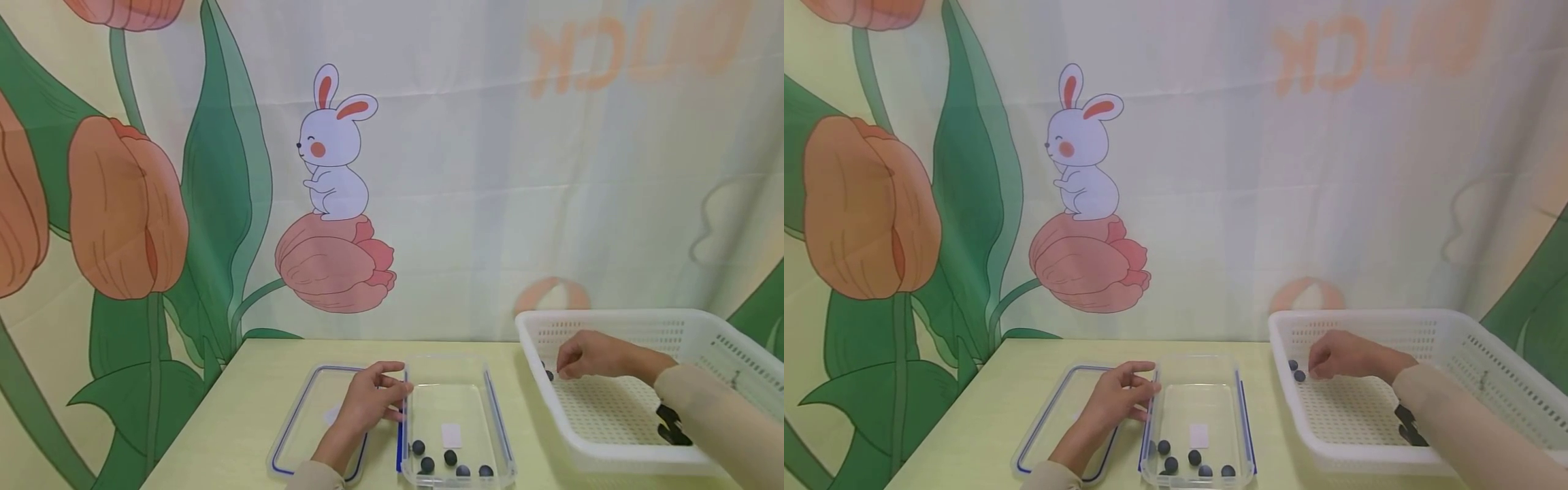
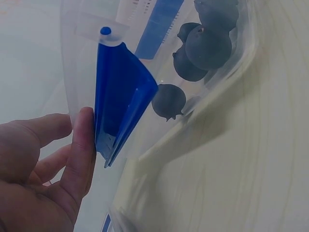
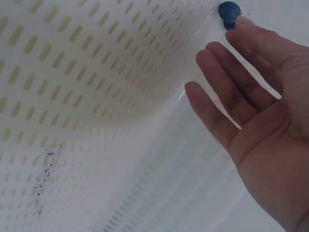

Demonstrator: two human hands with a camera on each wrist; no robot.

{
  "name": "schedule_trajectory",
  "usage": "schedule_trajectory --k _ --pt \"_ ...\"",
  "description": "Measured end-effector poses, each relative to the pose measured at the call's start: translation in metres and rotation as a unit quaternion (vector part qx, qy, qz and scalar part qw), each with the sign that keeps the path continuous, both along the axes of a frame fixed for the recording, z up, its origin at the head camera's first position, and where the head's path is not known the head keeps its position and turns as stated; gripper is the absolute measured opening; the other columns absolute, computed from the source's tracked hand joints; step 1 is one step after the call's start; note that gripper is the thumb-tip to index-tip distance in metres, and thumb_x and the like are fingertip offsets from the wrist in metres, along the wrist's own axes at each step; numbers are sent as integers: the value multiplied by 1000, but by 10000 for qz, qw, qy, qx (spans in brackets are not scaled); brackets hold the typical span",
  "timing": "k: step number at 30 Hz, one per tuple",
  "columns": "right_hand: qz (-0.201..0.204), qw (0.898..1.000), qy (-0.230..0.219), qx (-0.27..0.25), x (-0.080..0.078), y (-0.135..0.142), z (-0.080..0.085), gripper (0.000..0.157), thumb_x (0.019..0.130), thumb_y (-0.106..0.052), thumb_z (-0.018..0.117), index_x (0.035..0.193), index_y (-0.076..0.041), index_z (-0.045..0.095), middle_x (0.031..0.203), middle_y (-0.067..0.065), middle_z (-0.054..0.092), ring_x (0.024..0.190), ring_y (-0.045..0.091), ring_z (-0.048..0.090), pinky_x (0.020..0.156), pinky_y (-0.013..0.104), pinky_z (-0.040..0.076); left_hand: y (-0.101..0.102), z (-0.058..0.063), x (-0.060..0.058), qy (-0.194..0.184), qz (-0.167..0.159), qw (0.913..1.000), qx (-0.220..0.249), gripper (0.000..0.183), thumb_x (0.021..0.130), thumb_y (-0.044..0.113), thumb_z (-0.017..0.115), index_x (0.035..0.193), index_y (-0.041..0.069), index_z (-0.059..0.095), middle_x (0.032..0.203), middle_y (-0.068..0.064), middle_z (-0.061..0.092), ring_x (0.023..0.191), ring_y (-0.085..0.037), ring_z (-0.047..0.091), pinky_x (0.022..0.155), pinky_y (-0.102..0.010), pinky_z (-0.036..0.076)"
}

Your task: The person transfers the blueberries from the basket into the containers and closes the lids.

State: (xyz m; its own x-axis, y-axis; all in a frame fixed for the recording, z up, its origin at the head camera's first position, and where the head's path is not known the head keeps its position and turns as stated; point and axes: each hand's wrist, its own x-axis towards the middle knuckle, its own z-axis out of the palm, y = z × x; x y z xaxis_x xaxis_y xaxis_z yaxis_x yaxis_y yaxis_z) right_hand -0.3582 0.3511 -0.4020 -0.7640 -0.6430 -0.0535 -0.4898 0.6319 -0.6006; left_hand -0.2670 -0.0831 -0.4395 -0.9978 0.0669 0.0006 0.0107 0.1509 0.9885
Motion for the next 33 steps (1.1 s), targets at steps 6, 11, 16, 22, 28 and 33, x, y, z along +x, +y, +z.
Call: schedule_trajectory --k 6,11,16,22,28,33 --pt "49 9998 179 -41 1 -3 -2 9 95 -5 78 104 -5 80 93 3 76 80 9 64 68 26 58 -2 1 1 -16 -4 10000 -17 51 96 9 80 143 0 61 99 -12 67 76 -19 70 62 -35 67" --pt "210 9996 146 -81 1 -9 -3 15 92 -3 81 107 -5 81 96 5 76 81 10 64 68 25 57 -3 1 3 -68 -9 10000 -16 50 96 9 81 142 1 62 99 -12 67 76 -19 70 62 -34 67" --pt "275 9994 232 -25 3 -13 -4 14 90 0 81 102 -7 77 88 0 73 76 10 62 65 25 56 -4 1 5 -29 -25 10000 -23 51 96 10 80 143 1 62 99 -12 67 76 -19 69 62 -34 67" --pt "-26 9988 344 352 6 -16 -6 16 92 -1 79 101 -12 72 82 0 66 68 11 56 61 28 52 -5 1 7 19 -56 10000 4 51 96 10 81 143 1 62 100 -11 67 76 -19 69 62 -34 67" --pt "-314 9911 825 996 9 -19 -5 15 89 -4 84 92 -12 71 83 -6 61 71 9 51 61 27 48 -7 1 7 24 -132 9999 71 52 96 9 81 143 0 61 100 -11 67 76 -18 69 62 -34 67" --pt "-379 9886 856 1180 12 -18 -2 12 90 -10 84 89 -12 73 83 -9 64 74 8 53 65 28 50 -8 2 9 23 -166 9998 75 52 96 8 80 143 -1 61 100 -11 67 76 -18 69 62 -34 67"
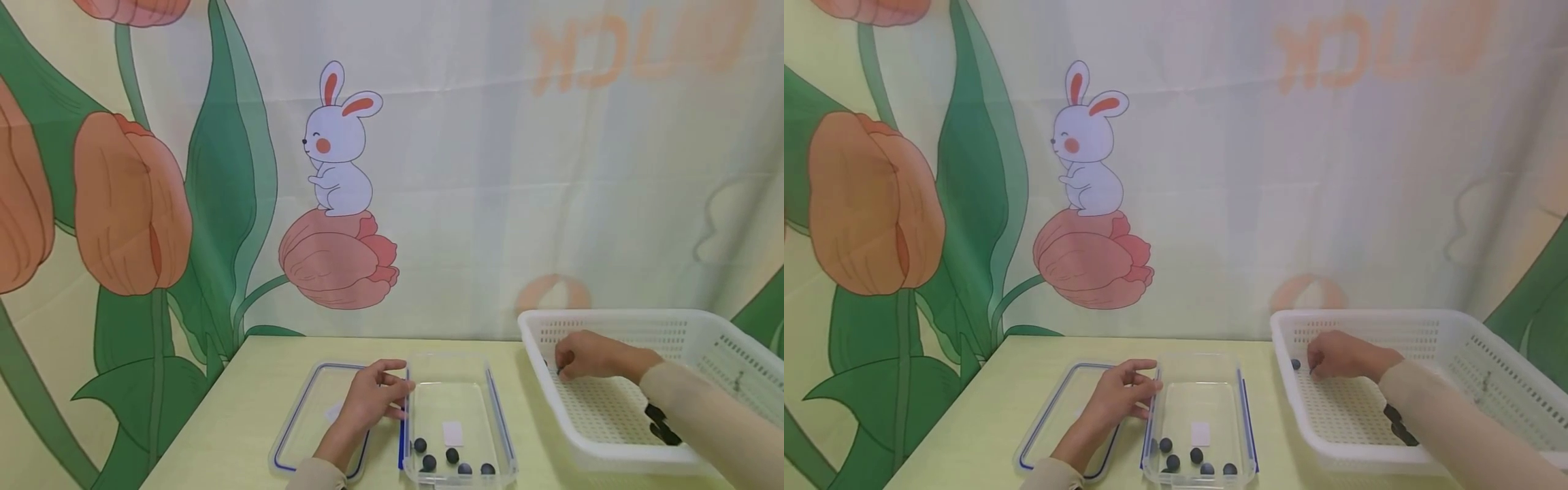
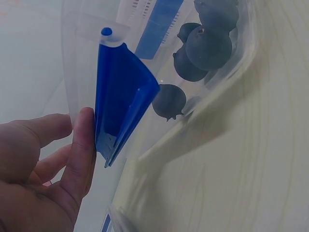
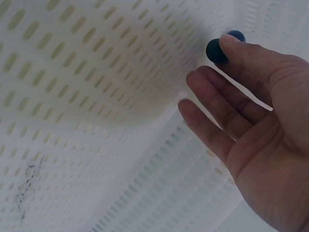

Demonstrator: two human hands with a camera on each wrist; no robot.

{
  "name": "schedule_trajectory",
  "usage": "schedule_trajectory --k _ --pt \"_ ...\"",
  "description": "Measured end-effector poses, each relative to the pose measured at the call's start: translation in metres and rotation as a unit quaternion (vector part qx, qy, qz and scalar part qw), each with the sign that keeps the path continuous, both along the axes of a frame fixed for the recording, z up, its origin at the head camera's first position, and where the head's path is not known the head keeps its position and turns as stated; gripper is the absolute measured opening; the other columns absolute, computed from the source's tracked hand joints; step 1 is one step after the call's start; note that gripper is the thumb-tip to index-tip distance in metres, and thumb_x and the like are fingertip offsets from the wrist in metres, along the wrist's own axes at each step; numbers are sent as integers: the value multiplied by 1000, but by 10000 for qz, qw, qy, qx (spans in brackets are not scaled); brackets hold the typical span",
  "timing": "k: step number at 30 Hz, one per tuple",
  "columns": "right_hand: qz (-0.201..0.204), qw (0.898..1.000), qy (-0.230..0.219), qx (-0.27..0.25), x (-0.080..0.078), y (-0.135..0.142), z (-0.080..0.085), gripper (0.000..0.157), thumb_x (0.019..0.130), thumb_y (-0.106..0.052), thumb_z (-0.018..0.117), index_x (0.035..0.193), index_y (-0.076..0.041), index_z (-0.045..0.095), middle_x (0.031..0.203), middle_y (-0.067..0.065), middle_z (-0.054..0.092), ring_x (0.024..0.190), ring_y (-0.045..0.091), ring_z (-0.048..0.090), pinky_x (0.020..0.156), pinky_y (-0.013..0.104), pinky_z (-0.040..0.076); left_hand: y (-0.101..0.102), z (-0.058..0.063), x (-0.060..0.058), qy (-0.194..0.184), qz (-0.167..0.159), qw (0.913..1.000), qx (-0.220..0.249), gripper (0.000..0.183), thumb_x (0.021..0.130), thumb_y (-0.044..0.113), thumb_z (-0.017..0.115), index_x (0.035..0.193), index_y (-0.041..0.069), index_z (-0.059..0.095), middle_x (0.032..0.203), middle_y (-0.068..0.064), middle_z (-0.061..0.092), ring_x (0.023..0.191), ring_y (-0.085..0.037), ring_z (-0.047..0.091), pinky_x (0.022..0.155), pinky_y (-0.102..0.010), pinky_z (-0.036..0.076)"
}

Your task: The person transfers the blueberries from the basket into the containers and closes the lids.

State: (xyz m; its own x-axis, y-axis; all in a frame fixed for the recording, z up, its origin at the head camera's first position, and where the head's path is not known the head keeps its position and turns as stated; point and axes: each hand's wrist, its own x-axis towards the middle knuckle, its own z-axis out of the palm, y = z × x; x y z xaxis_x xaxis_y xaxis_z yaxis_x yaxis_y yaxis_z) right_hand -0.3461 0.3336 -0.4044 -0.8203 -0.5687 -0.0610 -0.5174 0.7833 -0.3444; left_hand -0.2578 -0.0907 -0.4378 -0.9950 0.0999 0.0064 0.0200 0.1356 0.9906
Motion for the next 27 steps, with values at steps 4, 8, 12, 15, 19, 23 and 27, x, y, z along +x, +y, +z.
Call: schedule_trajectory --k 4,8,12,15,19,23,27 --pt "106 9995 -57 -304 1 2 5 9 89 -5 82 91 -9 74 87 -7 68 78 7 59 68 29 55 2 1 1 -16 27 10000 -6 52 96 7 80 143 -2 61 100 -11 67 76 -19 69 61 -33 67" --pt "202 9967 -151 -775 5 3 14 10 89 0 78 98 -5 75 92 -1 71 83 9 63 70 27 58 3 1 0 12 14 10000 43 52 95 6 80 143 -2 61 100 -12 67 76 -19 68 61 -33 67" --pt "252 9907 -312 -1301 10 2 28 12 95 -3 75 107 -3 75 102 4 73 89 14 67 74 28 61 4 1 -1 24 11 10000 42 52 95 6 80 143 -2 61 100 -12 67 75 -18 69 61 -33 67" --pt "135 9883 -227 -1504 15 -1 42 14 100 -8 74 113 -4 75 108 5 73 95 17 70 77 29 62 4 1 -1 22 28 10000 15 52 95 6 80 143 -2 61 100 -11 67 75 -18 69 61 -33 67" --pt "-169 9889 106 -1475 24 -7 65 20 102 -18 74 118 -5 75 113 1 73 99 17 70 81 31 62 4 1 -1 10 55 10000 -7 51 95 7 81 142 -1 62 100 -12 67 75 -18 69 61 -34 67" --pt "-261 9879 355 -1489 37 -14 85 22 103 -20 73 121 -8 75 112 -2 74 101 17 71 82 33 61 4 2 -1 15 95 9999 -63 51 96 8 80 142 0 62 99 -12 67 75 -18 69 62 -34 67" --pt "-147 9856 382 -1643 50 -19 99 22 103 -16 73 123 -9 74 111 -3 74 100 14 72 84 30 62 5 2 -2 26 110 9999 -71 51 96 7 80 142 0 62 99 -11 67 75 -18 69 62 -34 67"
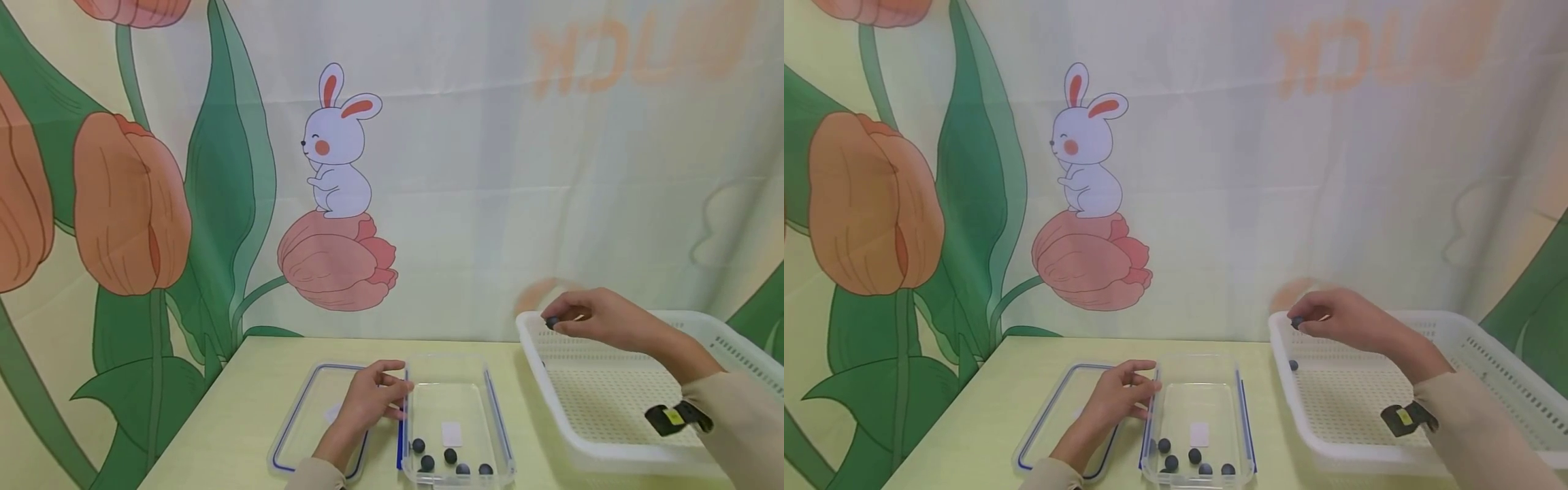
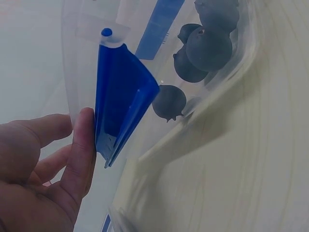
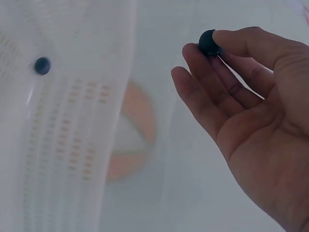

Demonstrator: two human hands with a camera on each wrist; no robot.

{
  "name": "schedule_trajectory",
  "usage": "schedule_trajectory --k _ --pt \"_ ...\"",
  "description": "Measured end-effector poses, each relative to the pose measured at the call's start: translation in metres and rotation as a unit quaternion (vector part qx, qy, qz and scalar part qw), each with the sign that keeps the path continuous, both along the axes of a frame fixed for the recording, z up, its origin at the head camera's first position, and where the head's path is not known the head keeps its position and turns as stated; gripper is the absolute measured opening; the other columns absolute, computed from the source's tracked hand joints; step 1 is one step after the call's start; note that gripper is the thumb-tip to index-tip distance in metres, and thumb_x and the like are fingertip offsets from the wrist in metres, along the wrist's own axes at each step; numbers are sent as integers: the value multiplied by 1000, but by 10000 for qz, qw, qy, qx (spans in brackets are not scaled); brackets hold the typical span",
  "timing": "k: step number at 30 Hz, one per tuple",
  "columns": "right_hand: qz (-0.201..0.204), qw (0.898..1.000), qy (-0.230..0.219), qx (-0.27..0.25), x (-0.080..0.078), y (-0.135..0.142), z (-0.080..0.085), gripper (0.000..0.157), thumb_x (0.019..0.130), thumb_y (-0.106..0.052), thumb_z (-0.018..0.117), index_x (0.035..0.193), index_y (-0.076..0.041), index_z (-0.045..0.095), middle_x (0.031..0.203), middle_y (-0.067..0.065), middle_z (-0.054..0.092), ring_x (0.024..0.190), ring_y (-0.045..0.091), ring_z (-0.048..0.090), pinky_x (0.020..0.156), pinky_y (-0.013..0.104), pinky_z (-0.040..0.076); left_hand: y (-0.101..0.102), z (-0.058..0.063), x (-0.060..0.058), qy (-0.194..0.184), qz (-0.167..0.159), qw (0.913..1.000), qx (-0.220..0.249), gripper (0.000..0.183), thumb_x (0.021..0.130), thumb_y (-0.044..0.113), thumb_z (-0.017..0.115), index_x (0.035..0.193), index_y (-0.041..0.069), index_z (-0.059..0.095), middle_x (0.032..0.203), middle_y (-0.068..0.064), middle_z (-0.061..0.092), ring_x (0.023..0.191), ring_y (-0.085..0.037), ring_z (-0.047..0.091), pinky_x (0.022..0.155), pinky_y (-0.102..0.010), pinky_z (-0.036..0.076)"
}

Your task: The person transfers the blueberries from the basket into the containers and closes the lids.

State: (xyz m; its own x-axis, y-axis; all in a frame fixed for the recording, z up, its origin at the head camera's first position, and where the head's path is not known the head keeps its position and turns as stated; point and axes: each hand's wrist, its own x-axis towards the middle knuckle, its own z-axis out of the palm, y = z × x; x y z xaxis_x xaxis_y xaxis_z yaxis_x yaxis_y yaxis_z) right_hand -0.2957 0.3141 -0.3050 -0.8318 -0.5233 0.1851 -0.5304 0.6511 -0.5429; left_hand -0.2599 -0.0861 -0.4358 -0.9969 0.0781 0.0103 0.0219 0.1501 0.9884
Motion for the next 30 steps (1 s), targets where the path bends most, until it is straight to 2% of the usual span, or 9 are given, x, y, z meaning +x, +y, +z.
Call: schedule_trajectory --k 6,9,13,17,22,25,30 --pt "322 9976 153 -600 22 -18 9 21 101 -7 74 121 -6 73 108 1 73 96 11 73 81 26 63 -1 0 0 1 -14 10000 31 52 96 6 80 143 -2 61 99 -12 68 75 -18 69 62 -34 67" --pt "469 9944 282 -902 33 -29 9 20 100 -4 74 120 -5 73 109 3 72 94 12 73 79 25 63 -2 -1 1 -7 -21 10000 30 52 96 6 80 143 -3 61 100 -11 68 75 -18 69 62 -34 67" --pt "467 9924 343 -1083 46 -42 5 19 100 -5 75 119 -7 73 110 3 72 94 14 74 79 26 64 -2 -1 1 -26 -47 10000 59 52 96 6 80 143 -3 61 99 -12 68 74 -18 69 62 -34 67" --pt "463 9917 406 -1125 59 -52 -1 18 100 -9 75 117 -11 73 110 0 72 96 15 73 82 28 64 -2 -1 1 -32 -92 9999 133 52 96 6 80 143 -4 61 99 -13 68 74 -18 69 62 -34 67" --pt "792 9880 717 -1117 72 -62 -13 19 100 -10 76 117 -17 73 112 -5 73 97 12 73 87 26 62 -2 -1 1 -27 -118 9998 129 52 96 5 80 143 -4 60 99 -12 68 75 -18 69 62 -34 67" --pt "966 9856 676 -1212 78 -67 -21 20 101 -11 75 118 -20 72 113 -5 73 98 13 73 88 25 62 -2 -1 1 -30 -123 9999 103 52 96 5 79 143 -4 60 99 -12 69 74 -17 69 61 -33 67" --pt "1246 9802 502 -1452 83 -78 -36 19 100 -8 75 118 -16 71 111 -3 73 97 14 73 88 27 63 -2 -1 1 -24 -106 9999 67 52 96 5 79 143 -4 60 99 -11 69 74 -17 69 61 -33 67"
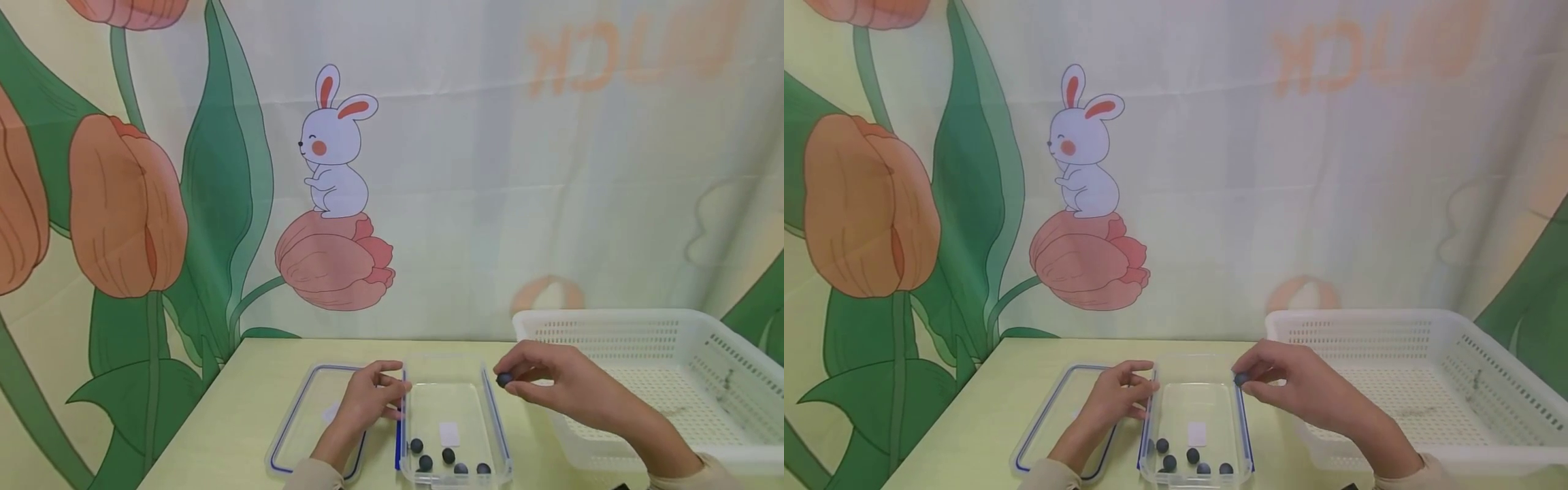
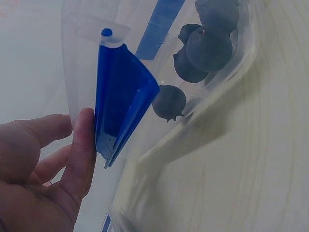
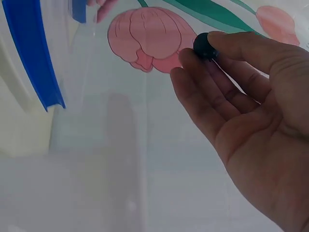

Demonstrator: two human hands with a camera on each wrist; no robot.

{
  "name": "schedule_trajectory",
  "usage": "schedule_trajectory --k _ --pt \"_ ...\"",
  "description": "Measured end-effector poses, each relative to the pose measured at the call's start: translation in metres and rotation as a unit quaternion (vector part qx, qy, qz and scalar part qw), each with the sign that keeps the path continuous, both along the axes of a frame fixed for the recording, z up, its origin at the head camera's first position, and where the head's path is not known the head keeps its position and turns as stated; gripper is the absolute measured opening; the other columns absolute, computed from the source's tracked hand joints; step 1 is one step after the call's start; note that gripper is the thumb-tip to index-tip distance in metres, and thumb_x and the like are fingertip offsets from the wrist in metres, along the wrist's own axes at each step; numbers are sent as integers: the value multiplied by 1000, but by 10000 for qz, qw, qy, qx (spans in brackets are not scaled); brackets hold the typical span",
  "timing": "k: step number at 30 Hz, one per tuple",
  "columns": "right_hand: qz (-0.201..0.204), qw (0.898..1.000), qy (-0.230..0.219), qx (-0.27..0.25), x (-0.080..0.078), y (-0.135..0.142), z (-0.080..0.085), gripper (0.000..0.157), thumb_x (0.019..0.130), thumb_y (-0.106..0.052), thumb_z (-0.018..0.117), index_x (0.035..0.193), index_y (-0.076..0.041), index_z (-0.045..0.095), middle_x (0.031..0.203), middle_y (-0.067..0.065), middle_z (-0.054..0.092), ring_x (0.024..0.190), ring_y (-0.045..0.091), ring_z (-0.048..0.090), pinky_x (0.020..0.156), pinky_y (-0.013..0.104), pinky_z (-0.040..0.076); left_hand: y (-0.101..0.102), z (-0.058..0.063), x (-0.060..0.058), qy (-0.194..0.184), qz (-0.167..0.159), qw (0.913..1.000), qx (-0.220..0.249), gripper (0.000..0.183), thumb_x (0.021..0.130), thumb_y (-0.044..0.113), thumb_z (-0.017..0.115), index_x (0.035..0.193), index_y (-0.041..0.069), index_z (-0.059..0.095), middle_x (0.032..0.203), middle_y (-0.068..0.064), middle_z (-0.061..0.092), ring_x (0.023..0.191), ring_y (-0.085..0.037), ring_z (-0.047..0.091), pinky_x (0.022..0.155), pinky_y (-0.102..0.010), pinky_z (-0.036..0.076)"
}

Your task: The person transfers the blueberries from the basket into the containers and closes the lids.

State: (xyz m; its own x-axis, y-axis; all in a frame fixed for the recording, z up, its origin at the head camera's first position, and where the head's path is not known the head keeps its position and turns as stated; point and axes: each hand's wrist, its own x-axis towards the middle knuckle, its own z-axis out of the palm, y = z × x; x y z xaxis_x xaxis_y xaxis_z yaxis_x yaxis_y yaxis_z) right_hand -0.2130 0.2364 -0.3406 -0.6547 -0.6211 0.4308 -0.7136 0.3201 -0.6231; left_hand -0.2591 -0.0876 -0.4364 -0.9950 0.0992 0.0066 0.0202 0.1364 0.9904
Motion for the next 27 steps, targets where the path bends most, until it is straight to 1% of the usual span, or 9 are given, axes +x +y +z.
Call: schedule_trajectory --k 3,7,10,11,16,22,27 --pt "185 9998 -85 -34 2 -6 -9 23 99 -3 75 118 -15 71 111 -2 73 97 10 73 87 28 63 0 -2 0 48 -3 10000 12 52 96 5 79 143 -4 59 100 -11 69 74 -17 68 61 -33 67" --pt "291 9991 -291 45 5 -12 -15 20 100 -9 75 118 -18 71 110 -3 72 97 11 73 84 30 64 0 -3 1 100 -9 9999 43 51 96 5 79 143 -4 60 100 -11 69 73 -17 68 60 -33 67" --pt "412 9980 -476 91 7 -14 -21 16 102 -16 74 118 -18 70 110 -2 73 96 16 74 83 30 64 1 -4 2 97 -4 9999 58 51 96 5 79 142 -4 61 99 -12 69 73 -17 68 61 -33 67" --pt "472 9974 -540 101 7 -15 -24 16 102 -16 74 117 -17 70 109 -2 73 95 17 74 83 30 64 1 -5 3 107 -3 9999 65 51 96 5 79 142 -4 61 99 -12 69 74 -17 68 61 -33 67" --pt "747 9934 -852 167 7 -22 -36 14 103 -15 73 117 -14 69 108 -3 74 95 16 74 83 30 63 0 -4 2 97 -17 9999 96 52 96 5 79 143 -5 60 99 -12 67 74 -18 68 61 -34 67" --pt "843 9873 -1317 280 5 -28 -45 13 101 -8 73 114 -10 69 104 -2 74 92 12 72 84 30 64 -1 -1 1 124 -73 9999 74 52 96 6 79 143 -4 60 100 -12 68 74 -17 68 61 -34 67" --pt "940 9843 -1431 436 3 -33 -49 12 99 -5 74 111 -9 70 103 -2 74 91 9 72 82 31 64 -2 0 -1 38 -46 10000 15 52 96 7 80 143 -3 60 100 -12 68 74 -18 69 61 -34 67"
